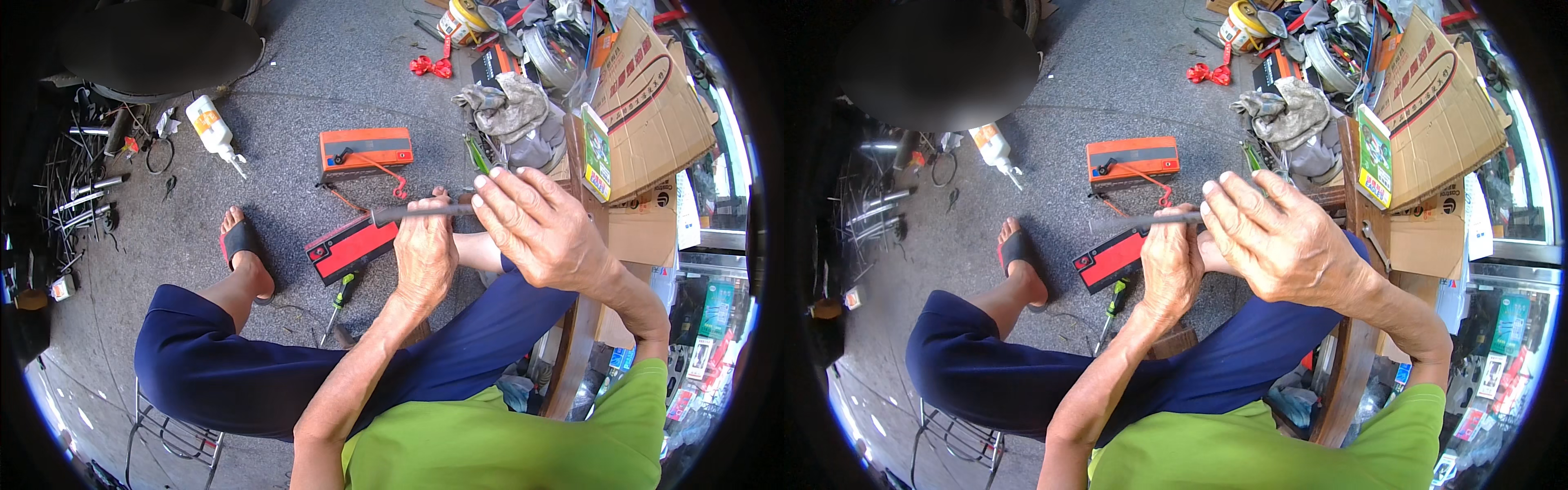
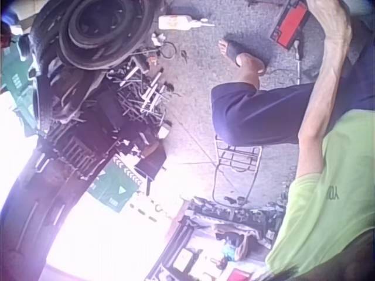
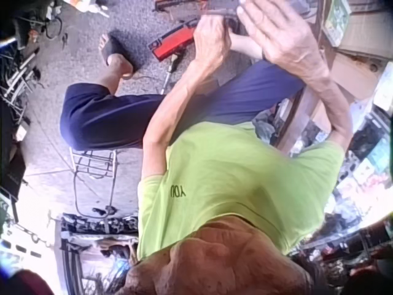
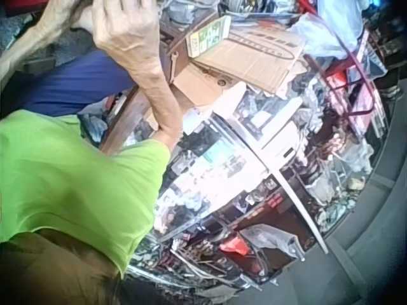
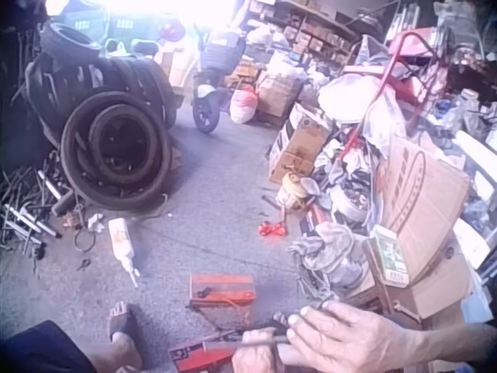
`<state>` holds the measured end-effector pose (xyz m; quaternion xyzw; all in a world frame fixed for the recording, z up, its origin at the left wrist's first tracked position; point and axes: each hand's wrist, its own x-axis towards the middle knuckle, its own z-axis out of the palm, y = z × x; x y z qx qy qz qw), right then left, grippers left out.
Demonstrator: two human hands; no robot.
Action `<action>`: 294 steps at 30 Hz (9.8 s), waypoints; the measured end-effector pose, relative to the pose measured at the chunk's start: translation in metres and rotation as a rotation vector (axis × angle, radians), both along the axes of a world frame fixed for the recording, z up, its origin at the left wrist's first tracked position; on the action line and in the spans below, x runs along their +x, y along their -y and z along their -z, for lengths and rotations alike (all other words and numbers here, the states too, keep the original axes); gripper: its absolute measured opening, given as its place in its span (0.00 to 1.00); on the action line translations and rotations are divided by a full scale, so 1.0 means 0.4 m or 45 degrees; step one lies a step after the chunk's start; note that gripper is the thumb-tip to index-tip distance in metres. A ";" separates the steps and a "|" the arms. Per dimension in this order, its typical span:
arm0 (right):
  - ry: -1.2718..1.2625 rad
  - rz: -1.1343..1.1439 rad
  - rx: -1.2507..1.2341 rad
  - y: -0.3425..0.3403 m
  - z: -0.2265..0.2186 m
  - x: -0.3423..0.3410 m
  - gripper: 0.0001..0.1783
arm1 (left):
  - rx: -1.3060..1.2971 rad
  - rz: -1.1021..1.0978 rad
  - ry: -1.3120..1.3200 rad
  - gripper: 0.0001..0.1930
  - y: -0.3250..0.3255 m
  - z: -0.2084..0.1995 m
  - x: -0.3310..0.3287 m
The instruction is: The person sits on a low stool and repeatedly rubs a long metal rod against a red rectangular sharpening device on the floor. They rotate the rod and change grip positions while continuing the sharpening motion.
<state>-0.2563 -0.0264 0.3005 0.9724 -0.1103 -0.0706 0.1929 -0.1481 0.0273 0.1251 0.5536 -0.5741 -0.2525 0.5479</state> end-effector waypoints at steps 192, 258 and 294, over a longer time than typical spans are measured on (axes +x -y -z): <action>0.697 0.708 0.868 0.255 0.650 0.220 0.04 | 0.288 -0.232 -0.763 0.12 0.189 0.063 0.350; 2.049 0.877 1.201 -0.112 0.299 0.197 0.07 | 0.990 0.053 -1.262 0.09 -0.022 -0.195 0.303; 0.159 1.485 1.454 0.207 1.097 0.114 0.16 | 1.364 -0.656 -1.083 0.08 0.054 -0.213 0.398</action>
